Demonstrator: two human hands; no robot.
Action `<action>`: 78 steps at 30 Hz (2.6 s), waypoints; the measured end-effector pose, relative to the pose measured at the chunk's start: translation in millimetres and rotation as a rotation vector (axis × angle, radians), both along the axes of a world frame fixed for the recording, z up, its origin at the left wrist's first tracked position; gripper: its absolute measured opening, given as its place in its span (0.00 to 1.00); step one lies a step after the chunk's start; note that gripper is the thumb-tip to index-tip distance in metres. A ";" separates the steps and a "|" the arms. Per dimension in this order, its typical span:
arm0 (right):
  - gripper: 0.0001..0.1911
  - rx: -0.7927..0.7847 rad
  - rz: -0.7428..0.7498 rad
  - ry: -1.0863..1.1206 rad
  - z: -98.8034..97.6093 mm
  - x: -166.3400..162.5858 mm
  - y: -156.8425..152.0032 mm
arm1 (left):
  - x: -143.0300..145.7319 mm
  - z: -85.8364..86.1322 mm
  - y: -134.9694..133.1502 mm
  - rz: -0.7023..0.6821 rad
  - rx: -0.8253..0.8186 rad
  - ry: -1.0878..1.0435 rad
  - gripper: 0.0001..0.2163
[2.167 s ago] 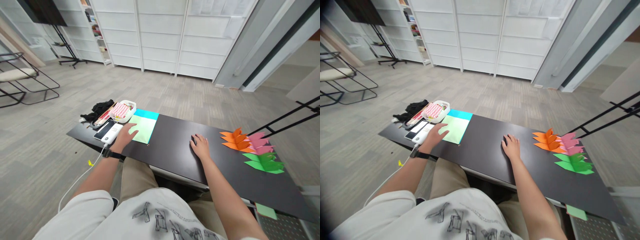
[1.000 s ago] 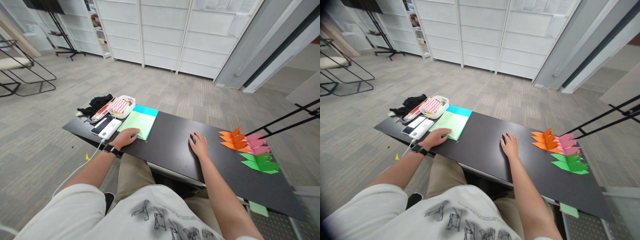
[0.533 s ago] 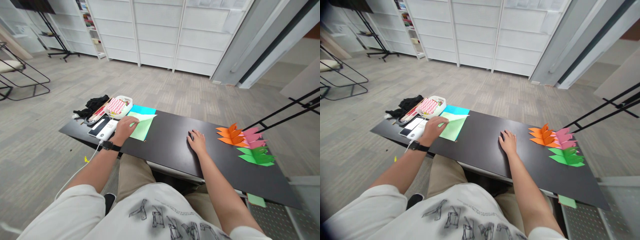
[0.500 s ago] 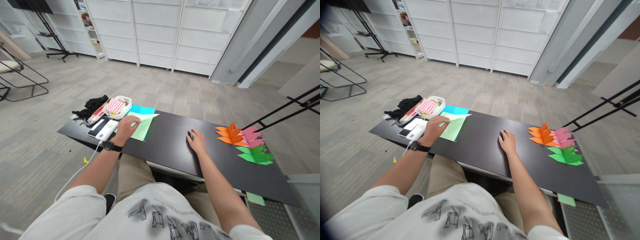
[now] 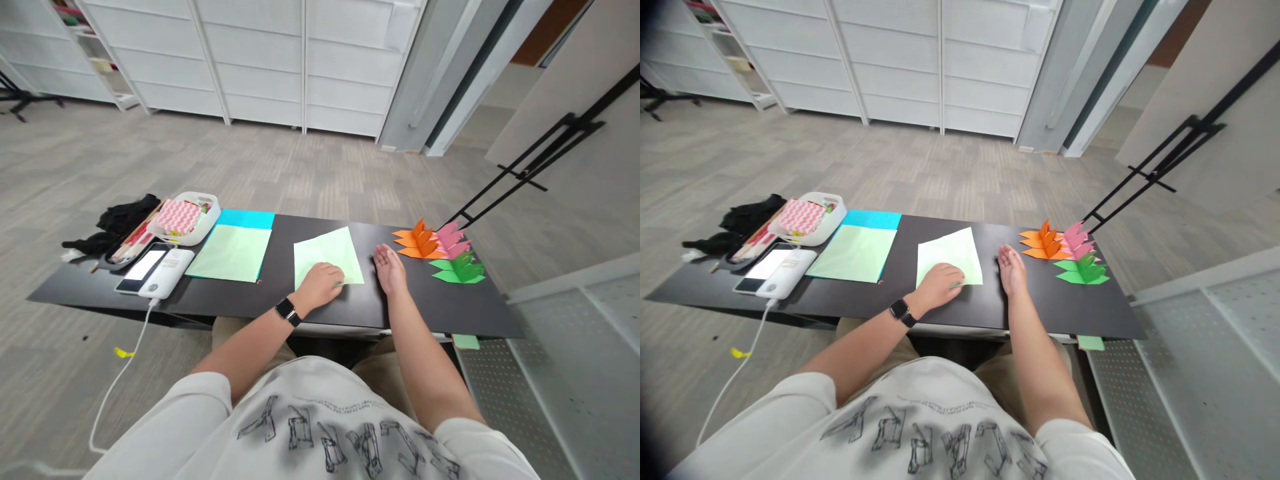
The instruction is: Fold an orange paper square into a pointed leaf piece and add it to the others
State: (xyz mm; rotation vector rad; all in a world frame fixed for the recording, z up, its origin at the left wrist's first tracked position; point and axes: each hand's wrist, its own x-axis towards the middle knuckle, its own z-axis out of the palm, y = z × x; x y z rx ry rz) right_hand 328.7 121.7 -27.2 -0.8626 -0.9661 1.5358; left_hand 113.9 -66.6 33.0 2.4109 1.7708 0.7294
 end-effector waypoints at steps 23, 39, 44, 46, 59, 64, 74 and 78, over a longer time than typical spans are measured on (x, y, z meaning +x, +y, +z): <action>0.40 0.920 0.916 -0.954 38.7 -70.9 -39.4 | -19.4 -39.7 8.2 -0.306 -0.045 0.114 0.22; 0.39 0.905 0.563 -1.703 23.9 -61.1 23.0 | -17.6 -47.8 4.6 -0.259 -0.078 0.163 0.24; 0.42 0.635 0.341 -1.669 33.3 -63.5 26.1 | -17.7 -47.7 6.1 -0.252 -0.103 0.121 0.25; 0.44 0.665 0.278 -1.559 35.3 -65.1 9.4 | -17.7 -46.7 7.0 -0.252 -0.107 0.097 0.27; 0.36 0.938 0.539 -1.625 19.2 -41.0 -50.4 | -15.2 -50.5 9.1 -0.098 -0.139 0.146 0.32; 0.36 0.953 0.535 -1.639 18.3 -42.3 -51.0 | -37.8 -57.6 29.3 0.095 -0.132 0.118 0.30; 0.38 0.937 0.512 -1.629 17.4 -44.8 -52.1 | -77.8 -25.0 76.0 0.355 -0.214 0.097 0.34; 0.38 0.951 0.532 -1.643 16.3 -43.7 -51.3 | -15.5 -33.2 68.8 0.035 -0.078 0.094 0.34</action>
